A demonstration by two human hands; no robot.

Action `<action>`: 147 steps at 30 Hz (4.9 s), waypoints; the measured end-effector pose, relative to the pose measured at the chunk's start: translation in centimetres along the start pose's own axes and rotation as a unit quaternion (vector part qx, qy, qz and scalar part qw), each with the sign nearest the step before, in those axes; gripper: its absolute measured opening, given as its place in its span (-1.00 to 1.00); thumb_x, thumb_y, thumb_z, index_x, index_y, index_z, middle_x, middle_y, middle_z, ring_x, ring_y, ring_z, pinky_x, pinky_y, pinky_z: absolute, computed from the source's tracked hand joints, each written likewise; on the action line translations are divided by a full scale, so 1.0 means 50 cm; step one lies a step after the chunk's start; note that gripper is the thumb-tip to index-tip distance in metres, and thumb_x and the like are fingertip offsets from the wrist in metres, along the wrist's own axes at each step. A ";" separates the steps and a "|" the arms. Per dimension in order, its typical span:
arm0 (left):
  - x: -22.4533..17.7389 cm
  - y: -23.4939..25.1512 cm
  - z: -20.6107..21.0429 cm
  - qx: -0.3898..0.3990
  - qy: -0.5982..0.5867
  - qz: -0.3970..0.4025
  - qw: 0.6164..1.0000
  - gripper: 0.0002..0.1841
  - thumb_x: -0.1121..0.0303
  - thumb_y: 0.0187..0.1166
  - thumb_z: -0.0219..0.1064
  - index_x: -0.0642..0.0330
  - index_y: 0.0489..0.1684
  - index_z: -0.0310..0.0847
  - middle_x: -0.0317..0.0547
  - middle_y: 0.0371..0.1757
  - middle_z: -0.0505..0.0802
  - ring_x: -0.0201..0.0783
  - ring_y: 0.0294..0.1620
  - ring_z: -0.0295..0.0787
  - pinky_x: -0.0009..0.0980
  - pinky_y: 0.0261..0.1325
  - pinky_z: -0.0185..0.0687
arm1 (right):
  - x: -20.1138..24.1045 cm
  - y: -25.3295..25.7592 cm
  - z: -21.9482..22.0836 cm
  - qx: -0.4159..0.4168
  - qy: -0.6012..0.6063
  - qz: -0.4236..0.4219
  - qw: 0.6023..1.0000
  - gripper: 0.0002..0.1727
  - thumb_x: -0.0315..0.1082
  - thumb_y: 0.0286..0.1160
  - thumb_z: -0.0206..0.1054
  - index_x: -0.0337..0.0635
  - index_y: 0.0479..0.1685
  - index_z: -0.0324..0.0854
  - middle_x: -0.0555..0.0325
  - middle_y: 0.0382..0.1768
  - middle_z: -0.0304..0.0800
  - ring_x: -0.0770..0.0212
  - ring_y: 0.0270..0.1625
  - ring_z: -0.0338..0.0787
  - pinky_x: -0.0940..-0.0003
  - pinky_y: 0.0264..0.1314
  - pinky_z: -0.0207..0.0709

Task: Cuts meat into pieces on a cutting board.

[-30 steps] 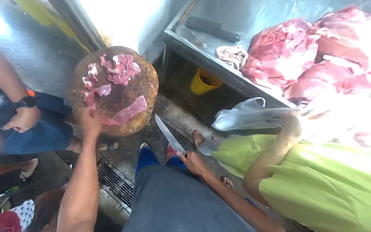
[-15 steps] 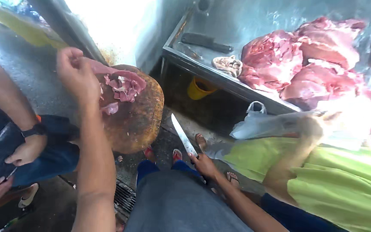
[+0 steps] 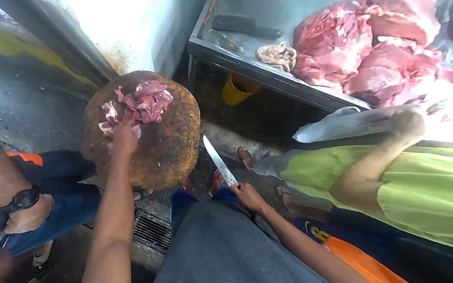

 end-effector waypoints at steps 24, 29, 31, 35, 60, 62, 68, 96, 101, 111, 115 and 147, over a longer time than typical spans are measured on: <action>-0.248 -0.248 -0.267 -0.246 -0.317 0.028 0.915 -0.71 0.32 0.68 0.36 0.36 0.18 0.68 0.01 0.02 0.88 -0.26 -0.04 0.88 -0.19 0.12 0.87 | -0.010 0.058 -0.155 0.020 0.053 -0.078 0.995 -0.27 0.34 0.73 0.04 -0.23 -0.24 0.65 0.05 -0.61 0.64 0.15 -0.65 0.67 0.11 -0.49 0.68; -0.185 -0.299 0.062 -0.177 -0.554 -0.169 0.795 -0.65 0.34 0.78 0.22 0.34 0.41 0.48 0.12 0.05 0.86 -0.08 -0.14 0.90 -0.10 -0.01 0.88 | -0.014 0.084 -0.142 0.020 0.068 -0.076 0.995 -0.28 0.34 0.74 0.03 -0.22 -0.22 0.65 0.08 -0.60 0.65 0.16 -0.65 0.68 0.12 -0.48 0.69; -0.099 -0.341 0.184 -0.150 -0.466 -0.269 0.829 -0.65 0.35 0.81 0.18 0.41 0.40 0.53 0.23 0.00 0.87 -0.04 -0.20 0.95 -0.12 -0.09 0.93 | -0.021 0.073 -0.131 0.005 0.037 -0.071 0.997 -0.29 0.33 0.74 0.03 -0.21 -0.21 0.66 0.08 -0.58 0.68 0.15 -0.61 0.71 0.09 -0.44 0.70; -0.054 -0.389 0.133 -0.142 -0.277 -0.310 0.899 -0.64 0.31 0.82 0.13 0.31 0.42 0.57 0.06 -0.02 0.89 -0.15 -0.19 0.92 -0.14 -0.04 0.89 | 0.041 0.041 -0.111 0.005 -0.098 -0.086 0.991 -0.23 0.39 0.68 0.05 -0.23 -0.17 0.72 -0.11 -0.31 0.78 -0.10 -0.19 0.81 -0.24 -0.03 0.64; -0.089 -0.137 0.252 -0.118 0.113 -0.111 0.980 -0.13 -0.42 0.67 -0.39 -0.27 0.98 -0.35 -0.14 0.97 -0.40 0.15 0.95 -0.64 0.56 0.74 -0.55 | 0.343 0.122 0.090 0.106 -0.297 -0.068 0.946 -0.12 0.48 0.67 -0.11 -0.24 -0.05 0.70 -0.22 -0.06 0.83 -0.20 0.13 0.85 -0.25 0.13 0.68; -0.089 -0.139 0.252 -0.126 0.112 -0.112 0.979 -0.12 -0.44 0.65 -0.42 -0.27 0.98 -0.37 -0.16 0.97 -0.40 0.13 0.96 -0.64 0.55 0.75 -0.56 | 0.329 0.117 0.084 0.101 -0.306 -0.064 0.944 -0.12 0.49 0.65 -0.11 -0.23 -0.05 0.69 -0.22 -0.05 0.82 -0.19 0.12 0.85 -0.25 0.11 0.68; -0.092 -0.141 0.251 -0.132 0.111 -0.100 0.980 -0.06 -0.48 0.61 -0.40 -0.21 0.99 -0.36 -0.12 0.97 -0.38 0.15 0.96 -0.63 0.54 0.74 -0.58 | 0.292 0.094 0.079 0.127 -0.332 -0.045 0.934 -0.08 0.48 0.68 -0.15 -0.29 0.01 0.69 -0.23 0.02 0.82 -0.19 0.18 0.84 -0.23 0.19 0.66; 0.047 -0.333 0.118 -0.071 0.041 -0.140 0.987 0.06 -0.08 0.41 0.52 -0.20 0.95 -0.11 0.06 0.97 -0.22 0.41 0.91 -0.38 0.77 0.58 -0.44 | -0.043 0.006 -0.014 0.068 -0.203 -0.078 0.974 -0.15 0.46 0.65 -0.03 -0.26 -0.11 0.71 -0.14 -0.27 0.80 -0.12 -0.11 0.84 -0.21 0.04 0.66; -0.186 -0.172 0.077 -0.016 -0.022 0.018 0.999 -0.29 0.44 0.52 0.38 0.08 0.77 0.31 0.15 0.81 0.34 0.26 0.78 0.25 0.39 0.68 0.16 | -0.012 0.009 -0.079 -0.002 -0.118 -0.077 0.990 -0.25 0.35 0.71 0.03 -0.24 -0.22 0.71 -0.05 -0.39 0.74 -0.04 -0.26 0.79 -0.14 -0.10 0.65; -0.251 -0.048 0.135 0.204 0.032 0.096 0.974 -0.69 0.40 0.46 0.52 0.30 0.12 0.72 0.26 0.07 0.84 0.23 0.18 0.78 0.31 0.30 0.61 | -0.085 -0.009 -0.143 -0.030 -0.019 -0.076 0.996 -0.29 0.31 0.73 0.05 -0.23 -0.21 0.72 -0.03 -0.44 0.74 0.01 -0.39 0.77 -0.10 -0.20 0.67; -0.264 -0.128 -0.023 0.096 -0.120 -0.013 0.988 -0.63 0.42 0.39 0.57 0.20 0.16 0.68 0.21 0.04 0.83 0.15 0.02 0.81 0.30 0.12 0.70 | -0.102 0.001 -0.140 -0.001 -0.030 -0.099 0.995 -0.24 0.37 0.69 0.05 -0.24 -0.19 0.71 -0.08 -0.36 0.75 -0.05 -0.25 0.80 -0.19 -0.07 0.66; -0.197 -0.058 0.251 -0.068 0.177 -0.082 0.979 -0.11 -0.46 0.66 -0.44 -0.26 0.98 -0.35 0.00 0.97 -0.35 0.31 0.94 -0.54 0.58 0.72 -0.42 | 0.239 0.132 -0.014 0.090 -0.238 -0.066 0.965 -0.04 0.50 0.67 -0.20 -0.32 -0.11 0.70 -0.28 -0.05 0.81 -0.24 0.13 0.84 -0.31 0.14 0.65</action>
Point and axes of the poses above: each hand's wrist, its own y-axis towards the middle knuckle, its own z-axis out of the palm, x = y × z, the point moved 7 cm from there along y, towards the middle knuckle
